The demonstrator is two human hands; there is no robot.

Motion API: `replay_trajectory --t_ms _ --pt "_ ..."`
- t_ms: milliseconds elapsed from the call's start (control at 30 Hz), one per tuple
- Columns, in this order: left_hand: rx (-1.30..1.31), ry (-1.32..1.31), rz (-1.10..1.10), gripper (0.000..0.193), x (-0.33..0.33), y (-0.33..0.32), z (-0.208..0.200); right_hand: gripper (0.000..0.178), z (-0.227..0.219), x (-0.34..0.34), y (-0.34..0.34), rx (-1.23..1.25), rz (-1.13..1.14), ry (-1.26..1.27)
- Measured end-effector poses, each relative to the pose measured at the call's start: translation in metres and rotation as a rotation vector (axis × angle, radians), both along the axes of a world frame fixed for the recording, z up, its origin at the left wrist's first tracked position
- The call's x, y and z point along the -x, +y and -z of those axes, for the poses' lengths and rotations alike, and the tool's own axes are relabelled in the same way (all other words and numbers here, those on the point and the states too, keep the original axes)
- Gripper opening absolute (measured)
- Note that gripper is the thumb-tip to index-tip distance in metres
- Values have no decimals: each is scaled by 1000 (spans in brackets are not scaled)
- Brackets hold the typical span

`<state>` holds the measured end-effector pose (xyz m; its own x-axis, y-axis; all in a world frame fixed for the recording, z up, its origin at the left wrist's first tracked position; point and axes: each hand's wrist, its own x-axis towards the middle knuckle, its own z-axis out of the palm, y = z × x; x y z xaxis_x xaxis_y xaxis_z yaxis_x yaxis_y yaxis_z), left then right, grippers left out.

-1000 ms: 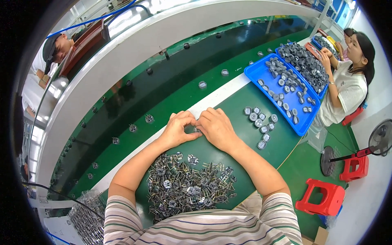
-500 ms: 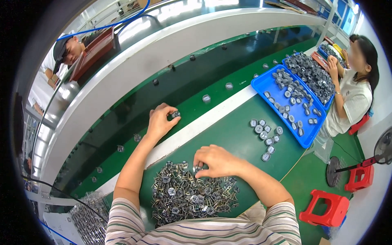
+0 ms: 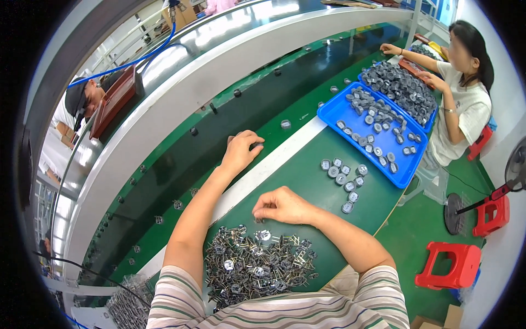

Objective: The person assembles small plastic shells and metal pins by hand, taking components from a blue plastic tray and combining them into assembled components.

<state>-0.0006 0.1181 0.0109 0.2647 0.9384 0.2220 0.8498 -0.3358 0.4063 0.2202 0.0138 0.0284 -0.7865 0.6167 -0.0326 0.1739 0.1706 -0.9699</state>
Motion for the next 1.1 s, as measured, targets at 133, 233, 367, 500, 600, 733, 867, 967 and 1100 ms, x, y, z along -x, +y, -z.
replay_trajectory --t_ms 133,233,367,500,600,733,867,967,1100 --pt "-173 -99 148 26 -11 -41 -15 9 2 -22 17 -703 356 -63" --pt "-45 -145 218 38 -9 -86 -21 8 2 -27 22 -705 320 -154" --pt "76 -232 194 47 -6 -111 -8 7 7 -22 19 -722 273 -230" --pt "-23 -266 125 45 -3 -115 6 10 8 -22 23 -622 311 -251" --pt "1 -208 100 40 1 -115 12 11 6 -14 26 -308 436 -249" --pt "12 -275 182 36 -7 -116 13 13 17 -3 26 -349 426 -102" --pt "24 -280 173 38 -8 -118 14 14 23 0 21 -762 386 -147" --pt "41 -284 164 39 -10 -117 15 14 17 3 16 -970 400 -143" --pt "3 -281 178 38 -7 -116 17 12 20 4 20 -882 354 -156"
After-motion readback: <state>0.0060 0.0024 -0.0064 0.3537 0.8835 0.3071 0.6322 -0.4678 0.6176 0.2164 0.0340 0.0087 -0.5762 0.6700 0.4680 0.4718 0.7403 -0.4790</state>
